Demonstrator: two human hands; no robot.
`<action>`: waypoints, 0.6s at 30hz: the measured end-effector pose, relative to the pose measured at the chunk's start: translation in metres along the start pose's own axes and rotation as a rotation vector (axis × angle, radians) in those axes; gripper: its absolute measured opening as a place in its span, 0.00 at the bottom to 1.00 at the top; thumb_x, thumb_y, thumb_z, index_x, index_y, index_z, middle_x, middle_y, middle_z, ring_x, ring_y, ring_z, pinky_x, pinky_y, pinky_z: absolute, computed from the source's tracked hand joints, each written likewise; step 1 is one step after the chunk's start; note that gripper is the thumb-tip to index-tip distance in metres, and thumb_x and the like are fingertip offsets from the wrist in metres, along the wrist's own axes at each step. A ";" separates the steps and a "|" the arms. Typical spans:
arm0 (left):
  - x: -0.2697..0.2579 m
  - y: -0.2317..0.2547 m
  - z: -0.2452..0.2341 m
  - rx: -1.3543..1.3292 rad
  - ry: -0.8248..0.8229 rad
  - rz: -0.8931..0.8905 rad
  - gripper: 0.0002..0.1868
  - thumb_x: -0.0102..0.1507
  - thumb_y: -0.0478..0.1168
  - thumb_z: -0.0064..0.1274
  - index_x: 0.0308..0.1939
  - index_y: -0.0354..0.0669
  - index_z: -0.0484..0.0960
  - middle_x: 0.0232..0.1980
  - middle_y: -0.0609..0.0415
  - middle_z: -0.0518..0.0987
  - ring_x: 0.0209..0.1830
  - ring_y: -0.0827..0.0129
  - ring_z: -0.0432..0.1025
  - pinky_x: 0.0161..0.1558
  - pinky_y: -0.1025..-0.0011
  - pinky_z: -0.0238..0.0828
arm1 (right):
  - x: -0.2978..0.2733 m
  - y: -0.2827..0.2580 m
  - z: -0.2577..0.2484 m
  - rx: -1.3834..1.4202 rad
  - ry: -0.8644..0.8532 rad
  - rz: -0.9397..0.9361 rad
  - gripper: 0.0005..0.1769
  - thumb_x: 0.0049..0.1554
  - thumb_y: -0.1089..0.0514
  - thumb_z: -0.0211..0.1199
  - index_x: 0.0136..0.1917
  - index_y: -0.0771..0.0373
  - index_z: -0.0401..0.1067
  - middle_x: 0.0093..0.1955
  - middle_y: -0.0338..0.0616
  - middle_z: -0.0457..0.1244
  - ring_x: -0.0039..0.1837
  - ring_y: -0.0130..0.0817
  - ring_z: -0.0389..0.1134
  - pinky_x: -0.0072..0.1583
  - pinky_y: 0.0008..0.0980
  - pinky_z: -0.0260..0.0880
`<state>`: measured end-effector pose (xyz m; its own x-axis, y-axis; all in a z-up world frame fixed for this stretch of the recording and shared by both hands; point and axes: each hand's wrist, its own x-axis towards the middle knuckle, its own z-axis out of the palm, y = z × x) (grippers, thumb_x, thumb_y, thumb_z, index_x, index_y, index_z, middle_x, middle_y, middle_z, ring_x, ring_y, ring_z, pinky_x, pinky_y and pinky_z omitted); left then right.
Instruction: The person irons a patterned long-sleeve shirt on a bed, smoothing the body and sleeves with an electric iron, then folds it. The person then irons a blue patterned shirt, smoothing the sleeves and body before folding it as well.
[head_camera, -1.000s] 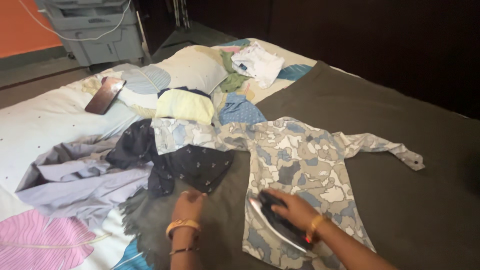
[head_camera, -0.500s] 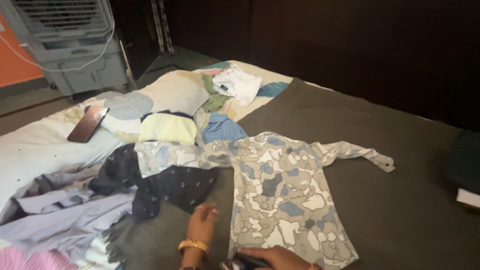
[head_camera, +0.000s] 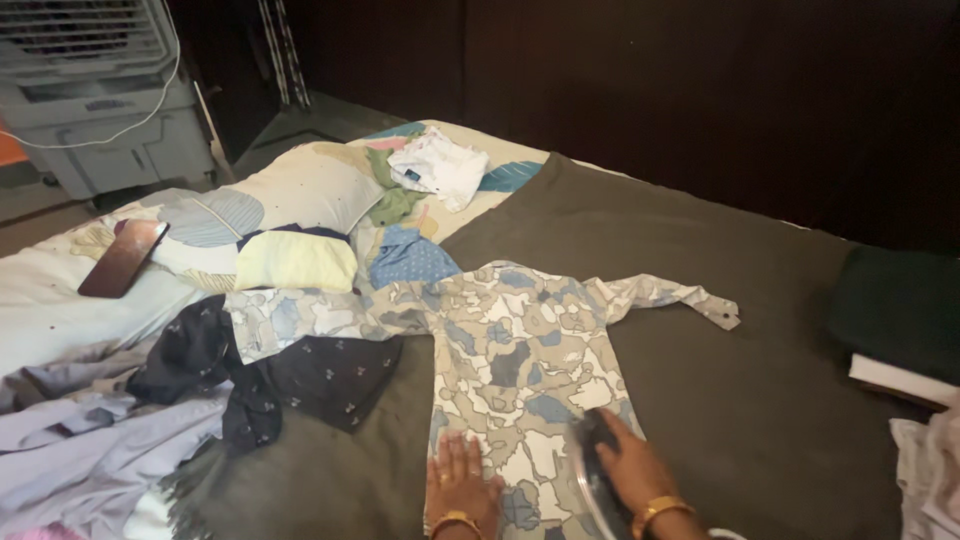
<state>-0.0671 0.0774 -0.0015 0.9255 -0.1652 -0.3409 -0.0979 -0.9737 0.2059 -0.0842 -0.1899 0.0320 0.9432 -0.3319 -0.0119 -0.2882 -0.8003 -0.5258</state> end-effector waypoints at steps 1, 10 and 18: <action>-0.002 -0.002 -0.005 0.019 0.029 -0.022 0.43 0.70 0.65 0.31 0.82 0.51 0.36 0.86 0.53 0.30 0.85 0.59 0.22 0.79 0.53 0.20 | 0.007 0.018 -0.004 0.000 0.047 0.018 0.35 0.55 0.47 0.64 0.74 0.37 0.61 0.60 0.55 0.68 0.63 0.57 0.69 0.63 0.48 0.70; -0.014 0.002 -0.018 -0.032 0.119 -0.156 0.42 0.69 0.64 0.35 0.81 0.49 0.44 0.85 0.52 0.39 0.86 0.61 0.29 0.80 0.50 0.23 | 0.032 0.064 -0.042 0.106 0.086 0.073 0.35 0.55 0.49 0.65 0.75 0.38 0.62 0.65 0.52 0.68 0.64 0.51 0.71 0.63 0.42 0.70; -0.006 0.005 -0.015 -0.047 0.021 0.037 0.44 0.70 0.59 0.40 0.81 0.42 0.39 0.85 0.47 0.36 0.85 0.57 0.29 0.79 0.54 0.27 | 0.034 -0.067 0.031 0.094 -0.241 -0.272 0.34 0.54 0.51 0.65 0.73 0.42 0.63 0.65 0.47 0.67 0.65 0.46 0.69 0.64 0.38 0.68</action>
<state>-0.0679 0.0763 0.0150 0.9289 -0.1975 -0.3133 -0.1159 -0.9584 0.2608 -0.0275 -0.1320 0.0405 0.9982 0.0227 -0.0550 -0.0158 -0.7903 -0.6126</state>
